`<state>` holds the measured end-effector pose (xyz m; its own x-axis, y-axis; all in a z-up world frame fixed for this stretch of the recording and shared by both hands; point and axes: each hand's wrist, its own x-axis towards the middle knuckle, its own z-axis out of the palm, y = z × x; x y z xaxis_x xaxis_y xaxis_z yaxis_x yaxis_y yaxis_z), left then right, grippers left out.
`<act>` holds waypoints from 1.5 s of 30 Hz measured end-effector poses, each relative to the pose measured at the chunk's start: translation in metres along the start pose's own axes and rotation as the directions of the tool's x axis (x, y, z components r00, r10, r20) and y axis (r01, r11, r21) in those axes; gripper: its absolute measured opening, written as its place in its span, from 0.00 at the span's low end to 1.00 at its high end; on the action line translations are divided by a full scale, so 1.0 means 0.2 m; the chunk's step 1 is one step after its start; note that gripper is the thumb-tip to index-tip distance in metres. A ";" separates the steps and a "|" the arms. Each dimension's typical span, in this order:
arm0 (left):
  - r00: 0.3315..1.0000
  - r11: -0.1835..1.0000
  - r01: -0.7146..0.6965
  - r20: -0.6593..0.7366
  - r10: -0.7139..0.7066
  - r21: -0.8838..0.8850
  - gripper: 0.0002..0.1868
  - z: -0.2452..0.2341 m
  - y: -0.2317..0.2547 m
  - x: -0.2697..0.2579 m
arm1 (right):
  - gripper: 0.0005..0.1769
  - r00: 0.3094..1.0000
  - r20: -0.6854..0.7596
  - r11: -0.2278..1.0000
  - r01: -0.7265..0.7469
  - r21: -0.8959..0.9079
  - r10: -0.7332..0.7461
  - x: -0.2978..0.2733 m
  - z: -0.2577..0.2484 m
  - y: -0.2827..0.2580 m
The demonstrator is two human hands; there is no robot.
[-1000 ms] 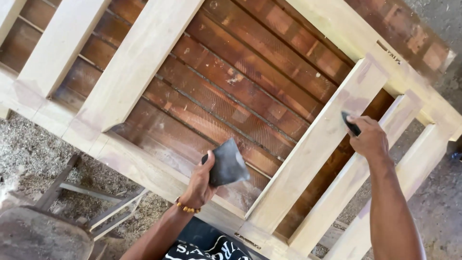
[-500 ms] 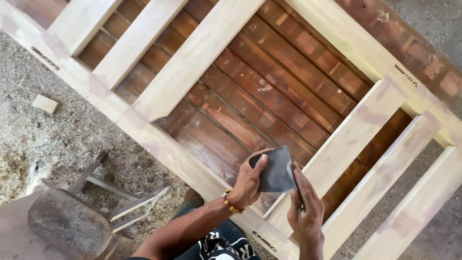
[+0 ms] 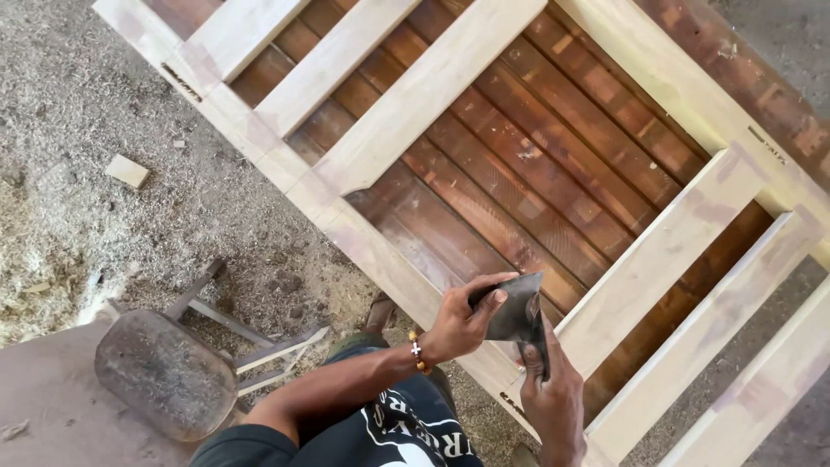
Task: The person applies wood putty to joints and gaps in a wooden furniture frame and sands the surfaces smooth.
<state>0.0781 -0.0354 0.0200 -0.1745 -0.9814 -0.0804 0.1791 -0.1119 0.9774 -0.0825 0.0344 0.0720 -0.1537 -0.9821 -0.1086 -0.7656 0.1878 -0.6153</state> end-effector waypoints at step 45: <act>0.975 0.861 -0.221 0.089 0.203 0.458 0.14 -2.08 -0.29 1.88 | 0.22 0.977 0.016 0.968 -0.207 -0.145 0.211 3.12 0.54 -0.34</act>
<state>0.4049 -0.4618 -0.1489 -0.2205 -0.9657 0.1370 -0.2512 0.1920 0.9487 -0.0588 -0.5934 -0.0371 -0.3018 -0.9204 -0.2486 -0.7995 0.3863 -0.4599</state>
